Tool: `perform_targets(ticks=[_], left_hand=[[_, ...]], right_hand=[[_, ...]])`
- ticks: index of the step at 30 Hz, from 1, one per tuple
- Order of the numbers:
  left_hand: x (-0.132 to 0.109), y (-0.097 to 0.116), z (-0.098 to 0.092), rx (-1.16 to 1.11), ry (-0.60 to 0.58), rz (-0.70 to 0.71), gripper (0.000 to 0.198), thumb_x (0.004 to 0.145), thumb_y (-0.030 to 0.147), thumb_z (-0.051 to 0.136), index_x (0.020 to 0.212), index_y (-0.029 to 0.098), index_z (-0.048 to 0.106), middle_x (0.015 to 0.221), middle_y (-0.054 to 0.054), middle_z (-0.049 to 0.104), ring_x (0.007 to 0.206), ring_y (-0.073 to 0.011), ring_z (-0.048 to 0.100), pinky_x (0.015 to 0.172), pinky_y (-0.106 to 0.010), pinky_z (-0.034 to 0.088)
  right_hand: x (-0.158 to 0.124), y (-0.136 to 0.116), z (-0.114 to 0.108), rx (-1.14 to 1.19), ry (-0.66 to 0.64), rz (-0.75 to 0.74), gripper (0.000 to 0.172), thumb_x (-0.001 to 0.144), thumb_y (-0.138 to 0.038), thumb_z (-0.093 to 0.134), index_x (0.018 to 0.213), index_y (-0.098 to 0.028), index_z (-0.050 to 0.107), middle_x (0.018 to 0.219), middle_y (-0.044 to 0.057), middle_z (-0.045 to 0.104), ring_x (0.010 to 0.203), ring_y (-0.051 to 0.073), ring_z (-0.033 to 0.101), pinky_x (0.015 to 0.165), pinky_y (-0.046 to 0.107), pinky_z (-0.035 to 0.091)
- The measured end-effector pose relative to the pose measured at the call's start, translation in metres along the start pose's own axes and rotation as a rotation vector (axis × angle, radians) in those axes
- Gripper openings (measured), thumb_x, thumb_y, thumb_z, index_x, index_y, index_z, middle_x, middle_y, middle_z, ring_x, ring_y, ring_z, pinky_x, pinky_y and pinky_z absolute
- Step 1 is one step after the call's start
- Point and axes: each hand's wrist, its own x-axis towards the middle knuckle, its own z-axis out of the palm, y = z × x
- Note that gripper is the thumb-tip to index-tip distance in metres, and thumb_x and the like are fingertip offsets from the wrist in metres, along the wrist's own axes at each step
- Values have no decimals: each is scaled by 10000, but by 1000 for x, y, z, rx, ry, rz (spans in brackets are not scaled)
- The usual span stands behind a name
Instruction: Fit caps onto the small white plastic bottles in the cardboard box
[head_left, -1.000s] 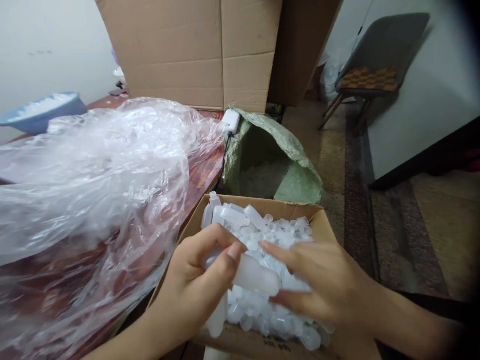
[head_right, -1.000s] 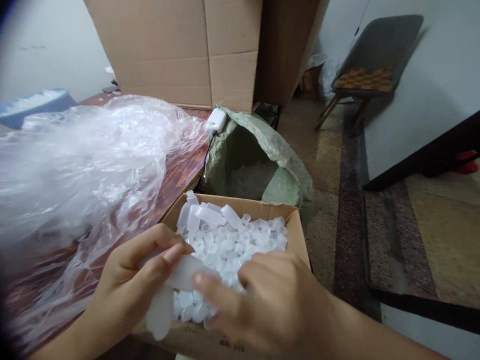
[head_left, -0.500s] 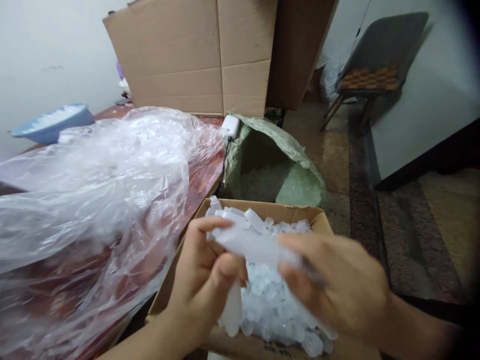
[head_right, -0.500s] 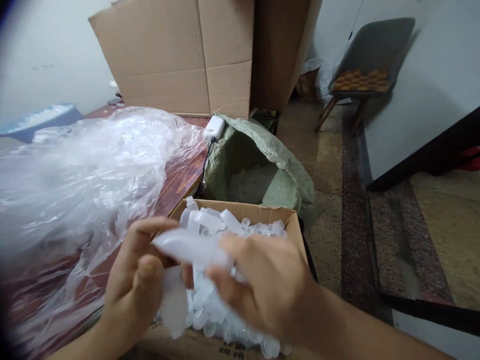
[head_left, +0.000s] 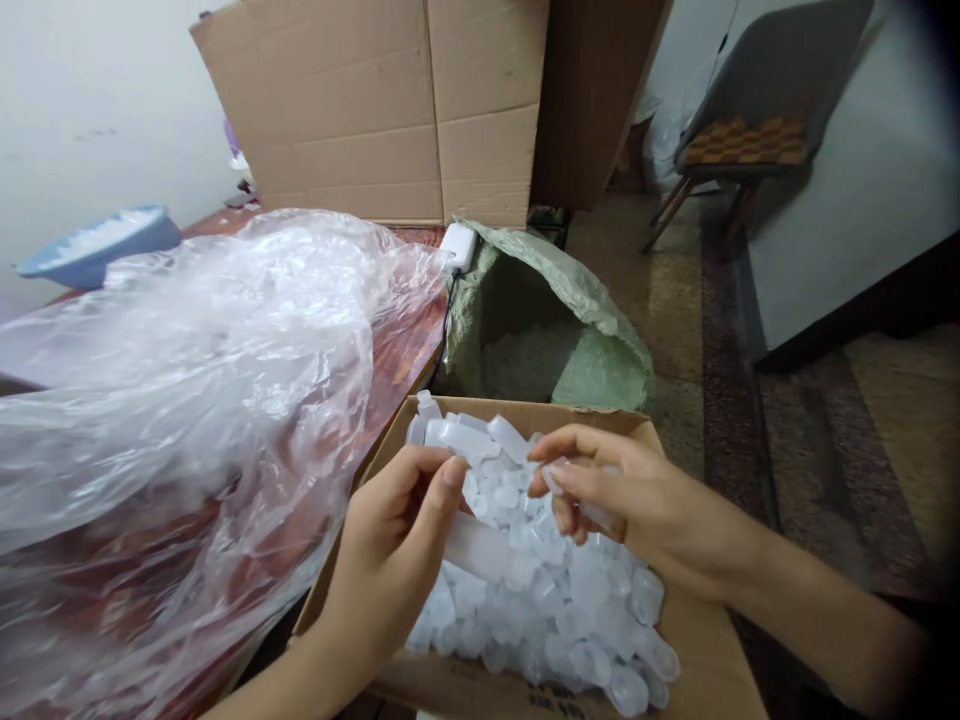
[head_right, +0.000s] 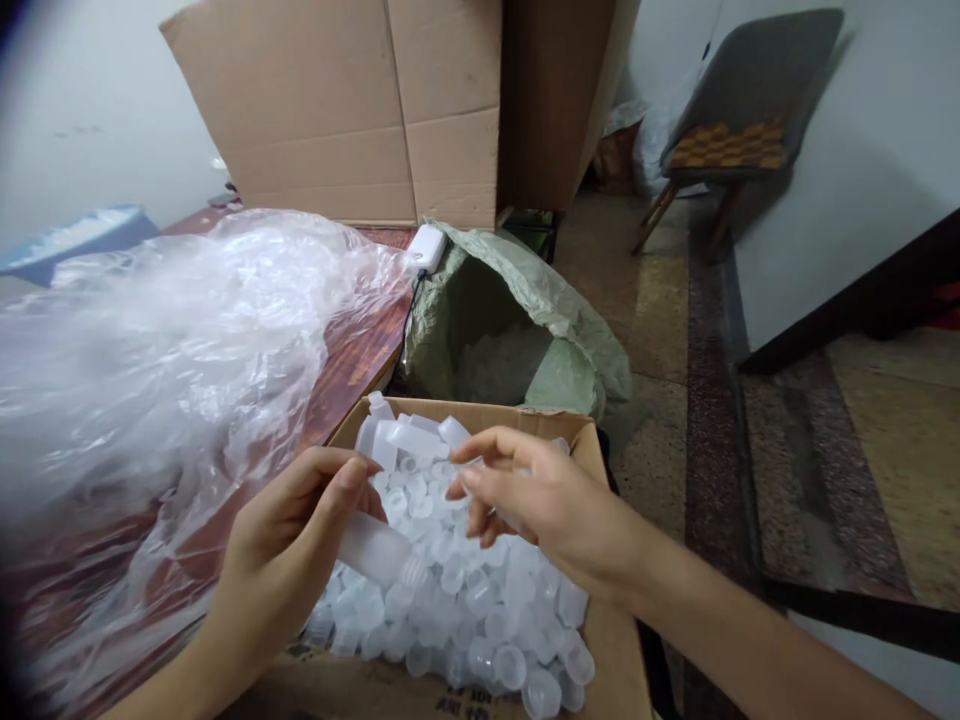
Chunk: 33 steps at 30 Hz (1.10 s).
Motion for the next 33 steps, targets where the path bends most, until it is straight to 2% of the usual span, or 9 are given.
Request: perform_targets(ticks=[5, 9, 12, 16, 19, 24, 28, 31, 33], left_hand=[[-2, 5, 3, 32, 80, 85, 204, 975, 265, 489, 811, 191, 586, 652, 37, 573, 566, -77, 538, 504, -175, 423], [-8, 6, 4, 98, 144, 219, 124, 963, 169, 497, 875, 211, 573, 683, 44, 564, 600, -75, 546, 542, -190, 428], [-13, 9, 0, 202, 151, 387, 113, 927, 98, 510, 916, 202, 555, 747, 25, 586, 672, -81, 572, 620, -199, 454], [-18, 12, -6, 314, 60, 627, 139, 921, 106, 520, 1042, 174, 527, 835, -22, 626, 761, -99, 623, 710, -189, 502], [-19, 12, -5, 360, 58, 707, 110, 948, 164, 504, 1054, 157, 533, 823, -44, 622, 750, -119, 626, 699, -208, 516], [-15, 5, -3, 358, 14, 565, 116, 960, 148, 462, 958, 156, 577, 727, -4, 591, 617, -87, 571, 568, -190, 439], [-13, 3, -5, 345, -128, 442, 299, 980, 179, 414, 703, 164, 525, 565, 46, 484, 478, -62, 462, 479, -210, 328], [-13, 5, -4, 265, -176, 366, 395, 994, 243, 392, 613, 166, 460, 514, 62, 371, 438, -55, 372, 450, -221, 264], [-13, 8, -2, 181, -239, 257, 428, 1010, 278, 358, 609, 166, 453, 511, 62, 369, 446, -55, 376, 452, -210, 266]], right_hand=[[-15, 5, 15, -661, 139, -434, 265, 785, -449, 751, 844, -207, 659, 755, -14, 635, 696, 137, 601, 559, 229, 435], [-22, 2, 27, -832, 165, -703, 411, 862, -555, 621, 763, -157, 611, 634, -30, 560, 546, 90, 523, 518, 232, 386], [-22, 4, 33, -938, 152, -720, 471, 885, -598, 556, 711, -160, 559, 596, -32, 532, 524, 94, 513, 503, 252, 359], [-21, 11, 38, -1006, 129, -671, 516, 901, -647, 486, 677, -182, 498, 554, -40, 510, 488, 102, 509, 475, 275, 316], [-22, 11, 42, -981, 127, -678, 480, 939, -592, 472, 688, -184, 503, 569, -31, 535, 505, 108, 539, 472, 270, 344], [-29, 7, 45, -1032, 160, -798, 180, 977, -330, 529, 939, -166, 591, 786, 21, 668, 706, 156, 634, 616, 283, 495], [-36, 14, 43, -1050, 155, -822, 251, 979, -219, 506, 1218, -145, 516, 988, 61, 673, 898, 163, 659, 755, 260, 548], [-37, 18, 43, -1088, 146, -868, 174, 988, -214, 485, 1151, -156, 503, 907, 47, 670, 806, 145, 667, 698, 250, 539], [-36, 17, 45, -1074, 171, -901, 173, 1009, -315, 456, 1077, -161, 494, 799, 22, 651, 691, 134, 646, 624, 256, 512]])
